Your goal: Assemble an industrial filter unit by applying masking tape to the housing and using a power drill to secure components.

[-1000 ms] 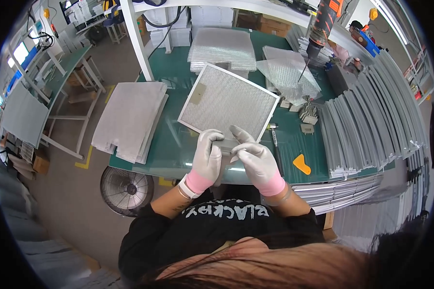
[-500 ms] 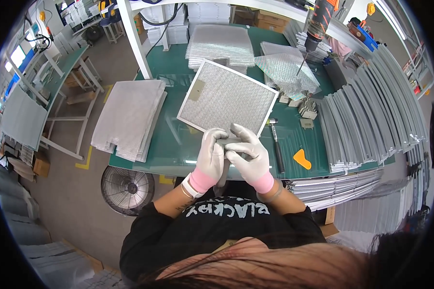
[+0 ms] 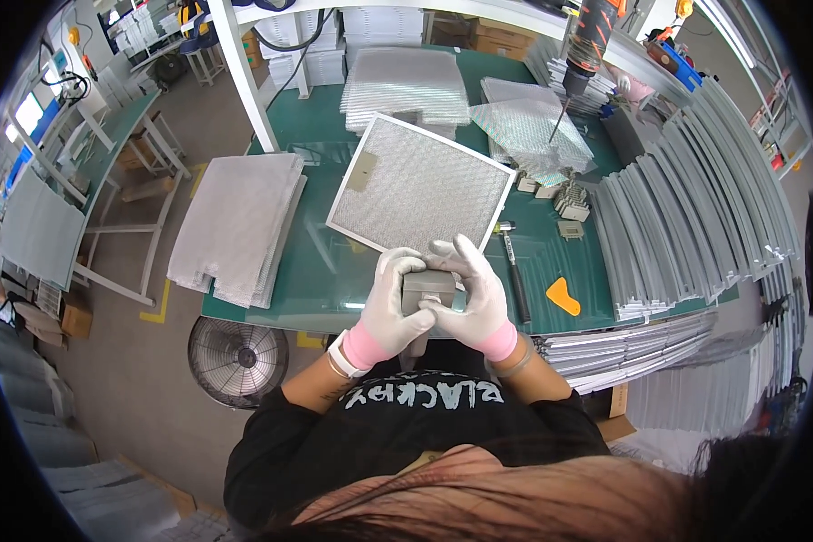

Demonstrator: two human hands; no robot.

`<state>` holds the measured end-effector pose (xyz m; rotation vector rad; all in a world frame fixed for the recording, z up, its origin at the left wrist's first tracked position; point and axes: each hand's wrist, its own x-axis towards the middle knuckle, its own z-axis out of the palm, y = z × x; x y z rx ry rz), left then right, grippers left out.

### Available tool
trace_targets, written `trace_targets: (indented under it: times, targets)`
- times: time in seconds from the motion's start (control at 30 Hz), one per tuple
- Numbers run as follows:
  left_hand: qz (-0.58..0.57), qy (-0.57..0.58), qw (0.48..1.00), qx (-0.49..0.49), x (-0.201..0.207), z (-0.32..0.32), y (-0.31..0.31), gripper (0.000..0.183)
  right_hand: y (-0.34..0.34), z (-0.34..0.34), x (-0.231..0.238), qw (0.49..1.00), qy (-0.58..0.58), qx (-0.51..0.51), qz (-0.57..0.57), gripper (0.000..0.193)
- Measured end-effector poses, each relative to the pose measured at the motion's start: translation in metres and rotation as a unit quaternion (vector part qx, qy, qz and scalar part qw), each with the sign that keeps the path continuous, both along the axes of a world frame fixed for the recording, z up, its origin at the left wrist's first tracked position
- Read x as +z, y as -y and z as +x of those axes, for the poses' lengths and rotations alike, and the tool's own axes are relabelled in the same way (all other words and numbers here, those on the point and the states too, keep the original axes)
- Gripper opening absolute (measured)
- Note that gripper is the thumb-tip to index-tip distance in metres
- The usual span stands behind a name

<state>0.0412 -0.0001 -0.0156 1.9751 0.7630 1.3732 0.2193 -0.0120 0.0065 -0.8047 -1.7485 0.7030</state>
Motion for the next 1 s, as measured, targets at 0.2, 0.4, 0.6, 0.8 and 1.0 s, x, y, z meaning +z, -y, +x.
trace_targets:
  times: [0.2,0.4,0.6,0.8,1.0]
  targets:
    - [-0.005,-0.050,0.997,-0.066,-0.004,-0.013,-0.002,0.076,0.003,0.011,0.012,0.997,0.019,0.058,-0.055,0.070]
    - [0.025,-0.069,0.996,-0.047,-0.001,-0.012,0.002,0.071,0.005,0.015,0.005,0.980,-0.091,0.112,-0.139,0.059]
    - [0.011,-0.070,0.997,-0.033,0.006,-0.009,0.009,0.060,0.009,0.012,0.005,0.985,-0.093,0.079,-0.121,0.048]
    - [0.030,-0.069,0.997,-0.031,0.013,-0.008,0.013,0.057,0.011,0.014,0.001,0.987,-0.092,0.074,-0.109,0.043]
    - [0.044,-0.083,0.996,-0.002,0.014,-0.007,0.016,0.053,0.009,0.013,-0.003,0.970,-0.140,0.114,-0.160,0.042]
